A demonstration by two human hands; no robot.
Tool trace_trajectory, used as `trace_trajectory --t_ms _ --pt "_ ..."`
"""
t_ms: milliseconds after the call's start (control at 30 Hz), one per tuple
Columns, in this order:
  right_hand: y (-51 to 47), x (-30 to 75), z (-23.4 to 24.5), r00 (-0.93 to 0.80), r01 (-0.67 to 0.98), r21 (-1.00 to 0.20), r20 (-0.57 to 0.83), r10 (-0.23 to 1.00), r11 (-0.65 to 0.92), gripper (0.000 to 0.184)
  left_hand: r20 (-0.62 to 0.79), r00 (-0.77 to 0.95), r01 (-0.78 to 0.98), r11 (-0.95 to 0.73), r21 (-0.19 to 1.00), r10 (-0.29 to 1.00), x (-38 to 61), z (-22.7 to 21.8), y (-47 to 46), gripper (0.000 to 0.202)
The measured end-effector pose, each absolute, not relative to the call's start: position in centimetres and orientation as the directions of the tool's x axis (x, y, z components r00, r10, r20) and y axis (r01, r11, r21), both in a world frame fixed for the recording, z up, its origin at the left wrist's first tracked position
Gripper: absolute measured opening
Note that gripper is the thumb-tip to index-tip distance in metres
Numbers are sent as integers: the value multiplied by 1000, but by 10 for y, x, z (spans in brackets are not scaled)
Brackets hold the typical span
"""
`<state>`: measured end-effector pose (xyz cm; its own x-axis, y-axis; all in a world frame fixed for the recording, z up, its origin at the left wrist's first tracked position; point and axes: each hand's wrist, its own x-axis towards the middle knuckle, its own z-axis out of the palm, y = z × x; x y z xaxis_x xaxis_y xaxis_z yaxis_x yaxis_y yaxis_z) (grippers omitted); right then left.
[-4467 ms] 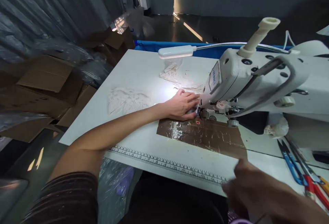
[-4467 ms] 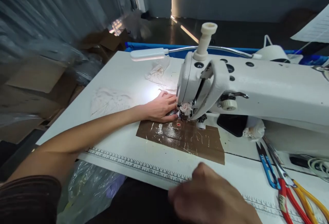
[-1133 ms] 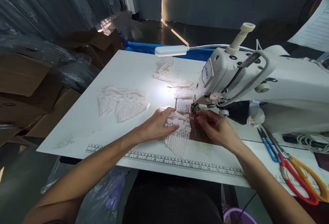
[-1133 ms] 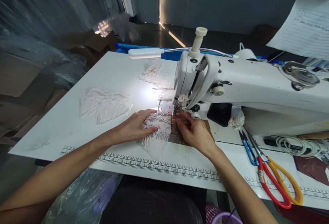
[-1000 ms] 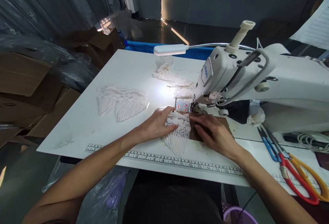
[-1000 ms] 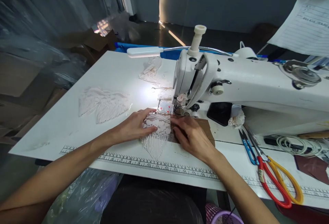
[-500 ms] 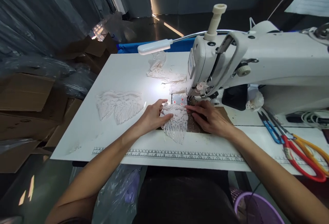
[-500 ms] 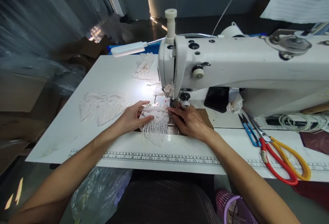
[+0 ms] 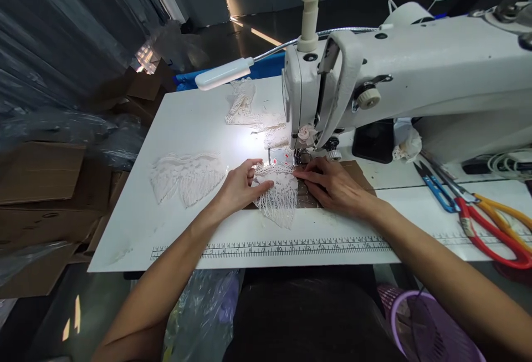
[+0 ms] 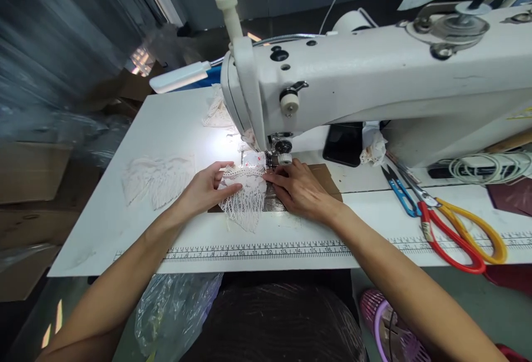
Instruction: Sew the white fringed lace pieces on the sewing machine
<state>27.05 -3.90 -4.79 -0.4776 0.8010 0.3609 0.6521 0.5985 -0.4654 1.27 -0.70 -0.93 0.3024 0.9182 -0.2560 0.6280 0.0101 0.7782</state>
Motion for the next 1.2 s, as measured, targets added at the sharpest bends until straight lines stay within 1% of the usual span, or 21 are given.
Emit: trace_trajectory --t_ms 133,267,433,500,700,733,767,800,833,867,900,933,967,1000,1033,1067,1133,1200 --pt "-46 274 -41 -526 586 -511 350 775 629 37 -263 302 606 29 795 916 13 -9 -7 65" --pt "-51 275 -35 -611 595 -450 285 739 666 38 -267 277 595 53 802 923 13 -10 -6 66" --pt "-52 272 -35 -627 623 -400 260 735 672 36 -273 312 541 66 838 910 11 -11 -5 69" --pt "-52 272 -35 -623 628 -395 262 737 671 36 -249 326 551 31 834 912 10 -10 -5 72" --pt "-53 271 -35 -614 634 -405 255 747 659 35 -154 347 658 -123 743 925 4 -11 -5 72" --pt "-53 271 -35 -610 635 -409 256 750 656 35 -112 357 672 -171 720 927 3 -11 -5 70" --pt "-53 270 -35 -607 635 -413 256 752 653 34 -38 356 696 -238 678 934 2 -10 -5 65" --pt "-53 270 -35 -604 635 -417 256 755 650 34 65 355 727 -319 607 933 3 -10 -4 58" --pt "-53 270 -35 -602 636 -419 255 757 647 34 184 377 754 -416 508 908 4 -10 -2 48" --pt "-53 270 -35 -600 638 -421 254 759 645 34 294 437 759 -524 386 850 6 -10 -1 38" --pt "-53 270 -36 -598 640 -422 253 761 643 34 370 534 727 -636 259 760 9 -10 1 30" --pt "-53 270 -37 -595 641 -422 253 762 641 35 398 650 651 -745 148 647 12 -11 4 24" --pt "-53 270 -38 -594 643 -420 255 763 640 35 384 760 542 -837 70 524 16 -11 7 21" --pt "-53 270 -38 -593 643 -419 257 763 641 36 354 841 429 -903 24 409 20 -12 10 20" --pt "-53 270 -39 -593 642 -418 260 762 642 37 325 890 339 -941 1 321 24 -13 13 20" --pt "-53 271 -39 -593 642 -416 263 761 644 37 298 916 284 -959 -8 269 27 -15 16 23" --pt "-53 271 -39 -592 642 -411 269 759 647 37 241 940 250 -968 -9 240 31 -17 20 30" --pt "-53 271 -38 -595 638 -410 274 755 652 37 173 950 261 -965 5 258 33 -19 23 36"
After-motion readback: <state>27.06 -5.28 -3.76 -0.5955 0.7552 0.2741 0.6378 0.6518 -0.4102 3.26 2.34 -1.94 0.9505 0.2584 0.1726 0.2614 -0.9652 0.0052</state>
